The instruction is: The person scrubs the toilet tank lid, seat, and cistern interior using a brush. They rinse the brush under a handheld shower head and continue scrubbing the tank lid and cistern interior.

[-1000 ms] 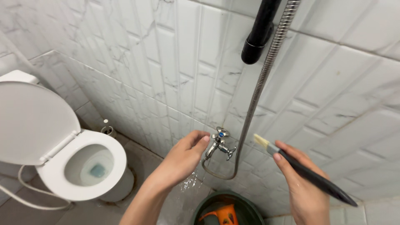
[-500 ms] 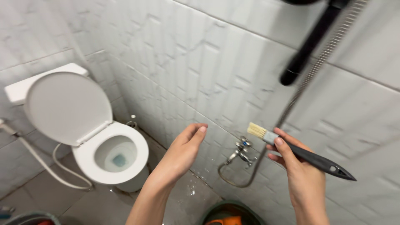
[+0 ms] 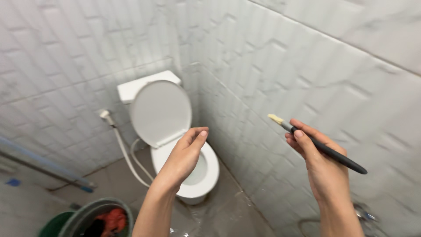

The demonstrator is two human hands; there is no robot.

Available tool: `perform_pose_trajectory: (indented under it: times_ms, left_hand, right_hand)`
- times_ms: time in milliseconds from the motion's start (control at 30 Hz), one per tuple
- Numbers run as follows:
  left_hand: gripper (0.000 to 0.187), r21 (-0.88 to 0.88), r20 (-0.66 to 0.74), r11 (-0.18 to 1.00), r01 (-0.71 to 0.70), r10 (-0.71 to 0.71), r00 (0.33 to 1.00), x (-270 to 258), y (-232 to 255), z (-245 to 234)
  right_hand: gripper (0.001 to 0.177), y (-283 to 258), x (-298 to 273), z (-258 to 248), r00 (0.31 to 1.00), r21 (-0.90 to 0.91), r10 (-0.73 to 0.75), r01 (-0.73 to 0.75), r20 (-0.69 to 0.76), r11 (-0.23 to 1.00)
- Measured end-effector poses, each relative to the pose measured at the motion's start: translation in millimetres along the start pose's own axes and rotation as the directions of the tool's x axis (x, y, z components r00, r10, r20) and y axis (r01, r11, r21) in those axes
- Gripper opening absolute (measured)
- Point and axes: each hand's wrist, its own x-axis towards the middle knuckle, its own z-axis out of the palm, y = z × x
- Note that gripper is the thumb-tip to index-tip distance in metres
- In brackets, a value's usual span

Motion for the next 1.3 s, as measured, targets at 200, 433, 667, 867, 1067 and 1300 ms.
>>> perform_pose_trajectory:
  times_ms: [200, 433, 667, 867, 1067, 1300]
  left_hand:
    - [0.052, -0.053, -0.134, 0.999, -0.011, 0.004, 0.991, 26.7, -10.2, -99.5]
    - [0.054, -0.111, -0.22, 0.992, 0.056, -0.079, 0.972, 48.5, -55.0, -153.3]
    - [0.056, -0.119, -0.345, 0.99, 0.079, -0.116, 0.931, 76.9, -65.8, -172.7]
    - [0.054, -0.137, -0.445, 0.989, 0.053, -0.11, 0.889, 126.7, -47.2, -169.9]
    - [0.052, -0.191, -0.542, 0.98, 0.056, -0.153, 0.826, 162.1, -48.8, -155.2]
    - [0.05, -0.263, -0.574, 0.951, 0.165, -0.291, 0.765, 190.8, -86.5, -162.9]
  right_hand:
    - [0.035, 10.6, 36.0, 102.6, 0.996, -0.005, 0.027, -0.027, 0.083, 1.0]
    - [0.033, 36.7, 73.3, 150.2, 0.989, -0.025, 0.073, -0.07, 0.128, 0.997]
    - [0.03, 46.5, 138.0, 182.0, 0.977, 0.046, 0.019, -0.029, 0.214, 0.999]
    - [0.035, 52.1, 218.7, 209.0, 0.949, 0.034, 0.006, -0.017, 0.315, 0.999]
    - [0.04, 73.0, 291.4, 239.2, 0.888, -0.017, 0.005, 0.004, 0.46, 1.0]
    - [0.039, 126.8, 328.5, 273.9, 0.833, -0.061, 0.079, -0.054, 0.548, 0.997]
